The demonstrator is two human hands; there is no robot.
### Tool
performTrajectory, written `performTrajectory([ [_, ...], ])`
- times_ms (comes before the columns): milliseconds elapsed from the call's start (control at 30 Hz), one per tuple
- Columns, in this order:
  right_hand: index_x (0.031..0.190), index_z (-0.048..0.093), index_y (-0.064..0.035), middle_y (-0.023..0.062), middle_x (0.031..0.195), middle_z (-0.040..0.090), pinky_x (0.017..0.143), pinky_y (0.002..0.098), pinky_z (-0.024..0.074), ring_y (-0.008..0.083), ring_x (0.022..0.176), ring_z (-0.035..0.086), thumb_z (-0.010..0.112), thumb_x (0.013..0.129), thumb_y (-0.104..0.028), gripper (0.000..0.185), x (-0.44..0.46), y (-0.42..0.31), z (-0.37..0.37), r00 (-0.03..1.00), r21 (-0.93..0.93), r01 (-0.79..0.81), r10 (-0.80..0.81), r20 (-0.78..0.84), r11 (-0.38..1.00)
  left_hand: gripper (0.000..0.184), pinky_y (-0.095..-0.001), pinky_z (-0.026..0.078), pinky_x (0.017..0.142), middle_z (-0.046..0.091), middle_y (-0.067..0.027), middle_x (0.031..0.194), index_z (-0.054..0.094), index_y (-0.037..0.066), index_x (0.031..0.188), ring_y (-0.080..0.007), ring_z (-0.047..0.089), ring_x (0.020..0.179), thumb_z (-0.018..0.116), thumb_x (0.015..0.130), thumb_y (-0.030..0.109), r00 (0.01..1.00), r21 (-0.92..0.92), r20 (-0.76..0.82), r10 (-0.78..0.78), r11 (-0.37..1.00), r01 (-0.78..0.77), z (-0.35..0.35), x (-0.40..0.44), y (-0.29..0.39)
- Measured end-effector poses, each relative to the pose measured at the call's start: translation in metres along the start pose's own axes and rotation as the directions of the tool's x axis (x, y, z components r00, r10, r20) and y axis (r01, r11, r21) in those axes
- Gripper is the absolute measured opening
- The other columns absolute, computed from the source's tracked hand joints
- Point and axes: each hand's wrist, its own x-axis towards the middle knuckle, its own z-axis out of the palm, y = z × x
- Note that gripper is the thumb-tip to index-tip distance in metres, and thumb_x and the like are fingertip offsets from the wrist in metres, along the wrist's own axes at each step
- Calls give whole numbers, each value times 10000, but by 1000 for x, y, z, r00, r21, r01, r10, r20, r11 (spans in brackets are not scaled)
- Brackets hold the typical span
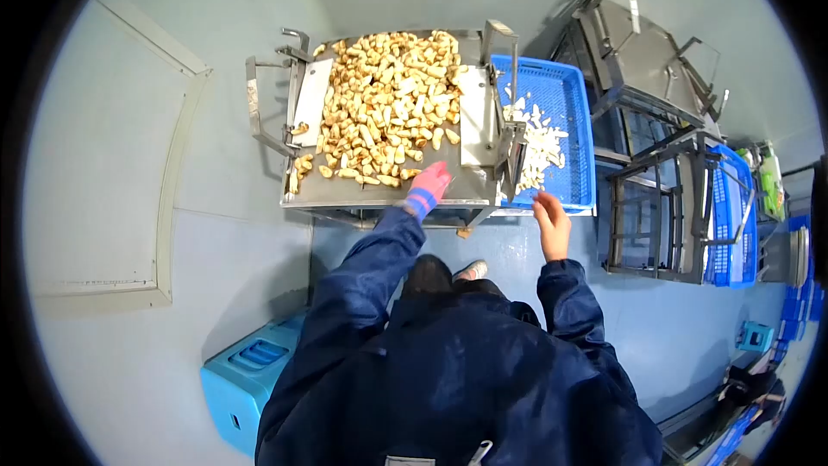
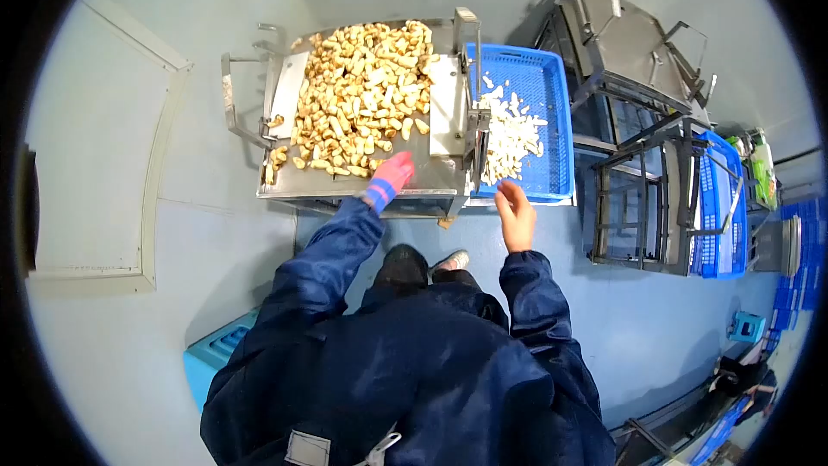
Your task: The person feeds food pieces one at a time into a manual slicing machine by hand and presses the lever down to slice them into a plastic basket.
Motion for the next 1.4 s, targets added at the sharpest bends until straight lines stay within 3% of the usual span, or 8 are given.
performTrajectory([
  [67,1228,480,26,182,1148,577,858,327,465,221,1023,579,604,830,-129,445,-24,-26,25,998,11,69,-69,-7,998,521,-383,410,937,543,-213,1196,447,29,1273,-299,535,1103,587,815,233,997,163,-77,-13,986,26,5,-35,36],
  [167,1219,485,33,162,1125,585,838,337,468,216,1001,578,639,795,-128,478,100,-51,37,967,-141,234,-245,-66,962,504,-398,442,886,552,-230,1158,446,48,1278,-351,550,1040,568,812,196,922,365,-333,195,929,-65,37,98,90],
  [300,1189,502,36,136,1027,602,786,317,471,188,907,580,648,787,-120,455,110,-38,62,971,-124,134,-155,-183,983,327,-423,490,732,549,-214,1002,532,113,1135,-356,586,868,551,817,182,955,691,-226,192,723,18,38,137,65],
  [400,1142,516,35,85,865,626,730,268,457,123,781,554,645,799,-118,397,98,-17,71,969,-32,41,-47,-241,999,227,-429,480,698,544,-198,964,553,115,1029,-355,580,813,556,806,158,938,631,-206,280,770,-92,36,140,43],
  [433,1207,475,26,86,1026,617,823,260,440,115,937,560,587,848,-81,391,98,-20,65,990,-114,-114,104,-96,987,286,-419,483,707,563,-208,952,548,118,1085,-357,580,831,556,800,146,908,620,-208,364,767,-166,32,128,47],
  [633,1002,559,13,75,766,636,615,237,481,114,656,597,583,856,-103,188,130,-44,79,980,207,-164,183,-75,964,402,-373,465,817,619,-180,983,504,34,1163,-330,590,897,592,784,136,985,-121,-170,-30,993,9,37,150,95],
  [767,716,583,-4,0,483,530,409,230,394,66,428,507,638,833,-145,192,141,-45,76,966,63,-226,232,-111,972,351,-406,469,772,602,-211,943,535,24,1074,-373,577,876,617,753,139,914,370,-280,293,912,-178,76,199,108],
  [1400,643,507,-7,62,509,436,460,296,349,101,490,403,641,786,-89,213,126,31,87,977,-81,-151,137,-164,985,275,-352,482,706,629,-137,854,585,73,1042,-292,601,779,601,772,23,954,7,-279,112,993,-115,90,188,105],
])
